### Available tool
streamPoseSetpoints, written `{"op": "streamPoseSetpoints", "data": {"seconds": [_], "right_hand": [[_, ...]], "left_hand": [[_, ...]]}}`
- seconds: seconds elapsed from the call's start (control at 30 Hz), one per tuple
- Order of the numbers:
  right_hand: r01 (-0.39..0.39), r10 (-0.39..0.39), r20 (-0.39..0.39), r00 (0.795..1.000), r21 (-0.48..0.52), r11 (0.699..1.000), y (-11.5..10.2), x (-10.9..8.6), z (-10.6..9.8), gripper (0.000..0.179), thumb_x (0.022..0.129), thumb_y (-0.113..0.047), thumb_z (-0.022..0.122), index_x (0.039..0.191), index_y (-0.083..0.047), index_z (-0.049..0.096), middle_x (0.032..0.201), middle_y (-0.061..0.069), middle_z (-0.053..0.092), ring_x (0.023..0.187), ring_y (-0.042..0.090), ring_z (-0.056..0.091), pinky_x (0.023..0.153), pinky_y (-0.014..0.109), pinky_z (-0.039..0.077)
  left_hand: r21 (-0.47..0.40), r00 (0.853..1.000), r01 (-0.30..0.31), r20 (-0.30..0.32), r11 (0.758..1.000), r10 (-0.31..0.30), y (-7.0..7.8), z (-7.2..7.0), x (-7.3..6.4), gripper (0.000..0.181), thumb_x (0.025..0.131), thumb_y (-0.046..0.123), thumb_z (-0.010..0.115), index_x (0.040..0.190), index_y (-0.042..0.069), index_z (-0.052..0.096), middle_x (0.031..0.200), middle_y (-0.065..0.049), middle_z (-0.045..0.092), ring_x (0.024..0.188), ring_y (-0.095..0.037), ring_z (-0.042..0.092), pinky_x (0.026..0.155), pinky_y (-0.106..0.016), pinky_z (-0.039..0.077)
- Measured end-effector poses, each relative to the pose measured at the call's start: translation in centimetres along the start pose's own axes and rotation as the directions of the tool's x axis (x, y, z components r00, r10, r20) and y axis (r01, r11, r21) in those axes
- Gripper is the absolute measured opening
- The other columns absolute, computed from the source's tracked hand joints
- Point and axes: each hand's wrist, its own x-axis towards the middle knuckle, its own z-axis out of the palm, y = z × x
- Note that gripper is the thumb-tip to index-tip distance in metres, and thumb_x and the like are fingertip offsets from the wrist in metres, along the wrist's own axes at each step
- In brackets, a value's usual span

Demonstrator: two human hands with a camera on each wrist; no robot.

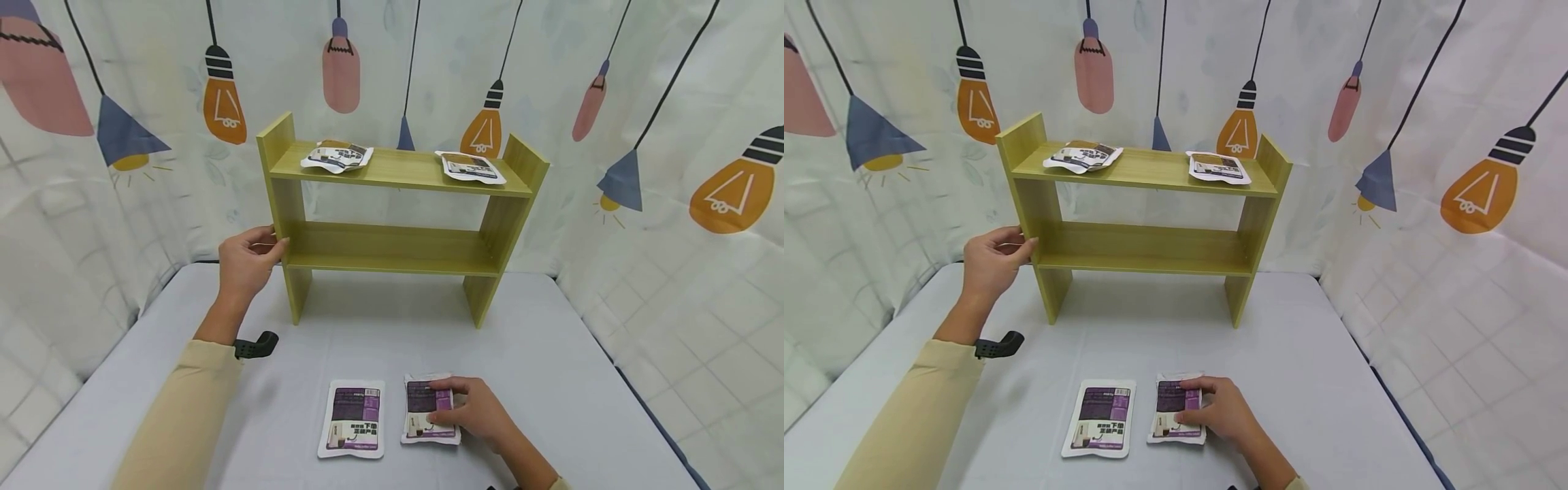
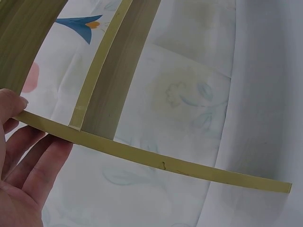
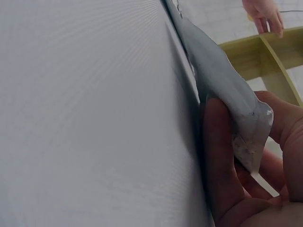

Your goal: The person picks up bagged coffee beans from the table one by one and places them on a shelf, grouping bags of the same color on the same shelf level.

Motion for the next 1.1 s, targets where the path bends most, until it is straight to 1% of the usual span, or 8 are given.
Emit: {"op": "streamPoseSetpoints", "data": {"seconds": [0.2, 0.27, 0.4, 0.53, 0.67, 0.93, 1.1], "right_hand": [[0.003, -0.003, 0.007, 1.0, 0.036, 0.999, 0.3, 0.2, 0.0, 0.05, 0.069, -0.019, 0.095, 0.116, -0.021, 0.079, 0.139, 0.013, 0.065, 0.136, 0.038, 0.051, 0.113, 0.067, 0.036], [0.004, -0.004, 0.012, 1.0, 0.045, 0.999, 0.4, 0.3, -0.1, 0.05, 0.069, -0.019, 0.094, 0.117, -0.021, 0.078, 0.139, 0.013, 0.065, 0.137, 0.038, 0.051, 0.114, 0.067, 0.036], [0.002, -0.003, 0.015, 1.0, 0.074, 0.997, 0.6, 0.5, -0.2, 0.051, 0.07, -0.018, 0.094, 0.118, -0.02, 0.078, 0.139, 0.011, 0.065, 0.14, 0.039, 0.048, 0.116, 0.069, 0.031], [-0.001, -0.001, 0.019, 1.0, 0.099, 0.995, 0.7, 0.8, -0.3, 0.052, 0.071, -0.016, 0.094, 0.12, -0.019, 0.077, 0.138, 0.01, 0.066, 0.142, 0.039, 0.046, 0.118, 0.07, 0.027], [-0.005, 0.003, 0.019, 1.0, 0.101, 0.995, 0.7, 1.1, -0.5, 0.052, 0.071, -0.017, 0.093, 0.12, -0.019, 0.077, 0.138, 0.008, 0.066, 0.143, 0.038, 0.045, 0.119, 0.07, 0.024], [-0.015, 0.015, 0.002, 1.0, 0.107, 0.994, 1.0, 1.7, -0.8, 0.051, 0.073, -0.018, 0.093, 0.121, -0.022, 0.077, 0.14, 0.007, 0.066, 0.141, 0.037, 0.046, 0.118, 0.07, 0.027], [0.0, 0.0, 0.0, 1.0, 0.146, 0.989, 1.1, 2.3, -0.9, 0.052, 0.074, -0.017, 0.091, 0.123, -0.02, 0.076, 0.139, 0.008, 0.066, 0.14, 0.035, 0.047, 0.119, 0.066, 0.029]], "left_hand": [[0.015, 1.0, 0.011, -0.001, 1.0, -0.011, 0.0, -0.1, -0.1, 0.043, 0.094, 0.032, 0.074, 0.131, 0.01, 0.071, 0.111, -0.02, 0.075, 0.081, 0.005, 0.065, 0.067, -0.006, 0.054], [0.015, 1.0, 0.007, -0.002, 1.0, -0.007, 0.0, -0.1, -0.1, 0.043, 0.094, 0.031, 0.074, 0.131, 0.009, 0.071, 0.111, -0.02, 0.075, 0.08, 0.007, 0.065, 0.067, -0.006, 0.054], [0.016, 1.0, 0.002, -0.003, 1.0, -0.002, -0.1, -0.1, -0.2, 0.042, 0.095, 0.031, 0.074, 0.13, 0.009, 0.071, 0.11, -0.021, 0.075, 0.078, 0.009, 0.063, 0.067, -0.006, 0.054], [0.011, 1.0, 0.002, 0.001, 1.0, -0.002, -0.2, -0.1, -0.2, 0.043, 0.095, 0.031, 0.074, 0.131, 0.009, 0.071, 0.111, -0.021, 0.075, 0.078, 0.01, 0.063, 0.067, -0.007, 0.054], [0.014, 1.0, 0.001, 0.004, 1.0, -0.001, -0.3, -0.1, -0.1, 0.043, 0.095, 0.031, 0.074, 0.131, 0.009, 0.071, 0.112, -0.022, 0.075, 0.08, 0.009, 0.064, 0.067, -0.007, 0.054], [0.012, 1.0, 0.004, 0.007, 1.0, -0.004, -0.1, 0.1, -0.1, 0.043, 0.095, 0.031, 0.074, 0.131, 0.009, 0.071, 0.112, -0.021, 0.075, 0.081, 0.005, 0.066, 0.067, -0.007, 0.054], [0.017, 1.0, -0.004, 0.002, 1.0, 0.004, 0.0, 0.0, 0.0, 0.043, 0.094, 0.031, 0.074, 0.131, 0.009, 0.071, 0.111, -0.021, 0.075, 0.081, 0.005, 0.066, 0.067, -0.006, 0.054]]}}
